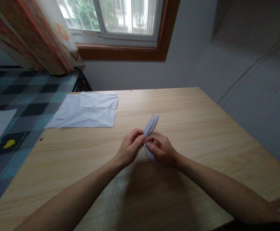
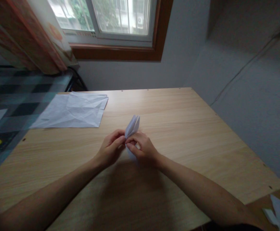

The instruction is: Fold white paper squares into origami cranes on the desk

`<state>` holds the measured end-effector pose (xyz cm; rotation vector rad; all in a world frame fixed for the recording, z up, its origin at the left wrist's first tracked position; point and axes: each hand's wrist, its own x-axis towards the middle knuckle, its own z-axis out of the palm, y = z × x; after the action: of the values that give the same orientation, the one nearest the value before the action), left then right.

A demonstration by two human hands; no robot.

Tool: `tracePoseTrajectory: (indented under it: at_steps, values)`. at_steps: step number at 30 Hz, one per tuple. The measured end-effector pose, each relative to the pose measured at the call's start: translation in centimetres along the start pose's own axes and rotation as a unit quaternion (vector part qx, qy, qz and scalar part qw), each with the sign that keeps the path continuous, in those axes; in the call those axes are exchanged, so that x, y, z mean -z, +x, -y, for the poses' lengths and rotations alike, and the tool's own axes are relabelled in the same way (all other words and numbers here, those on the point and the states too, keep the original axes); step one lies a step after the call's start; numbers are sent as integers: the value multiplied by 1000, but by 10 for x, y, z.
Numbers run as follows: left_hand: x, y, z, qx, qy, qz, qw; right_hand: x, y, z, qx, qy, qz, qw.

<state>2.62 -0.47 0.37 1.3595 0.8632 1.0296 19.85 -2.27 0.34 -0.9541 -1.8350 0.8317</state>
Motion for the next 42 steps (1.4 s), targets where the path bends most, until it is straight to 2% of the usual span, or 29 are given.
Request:
tracePoseTrajectory:
  at_steps: [2, 5, 9, 11, 15, 19, 24, 27, 33, 42]
  values:
    - [0, 1, 2, 11, -15, -13, 1000, 0, 0, 0, 35, -48, 14, 998]
    - [-2, 2, 2, 17, -17, -43, 999, 1, 0, -1, 64, -54, 2, 996]
    - [-2, 5, 1, 27, -71, -63, 995, 2, 0, -7, 39, -10, -103, 994]
    - [-2, 5, 1, 28, -96, -72, 992, 1, 0, -11, 18, 20, -134, 991]
    - [-2, 5, -2, 15, -133, -69, 989, -1, -1, -18, -11, 77, -66, 995]
    - [-3, 4, -4, 18, -138, -73, 988, -2, -4, -20, -26, 99, -62, 993]
    - [0, 4, 2, 4, -84, -87, 993, 2, -4, -17, -34, 84, -7, 996]
    - [2, 4, 6, 30, -53, -84, 995, 2, -1, -17, -47, 118, -14, 992]
    - [4, 3, 6, 59, -79, -75, 992, -2, 1, -24, -86, 231, -9, 969]
    - [1, 2, 0, 40, -117, -40, 992, 1, 0, -22, -94, 189, -44, 976]
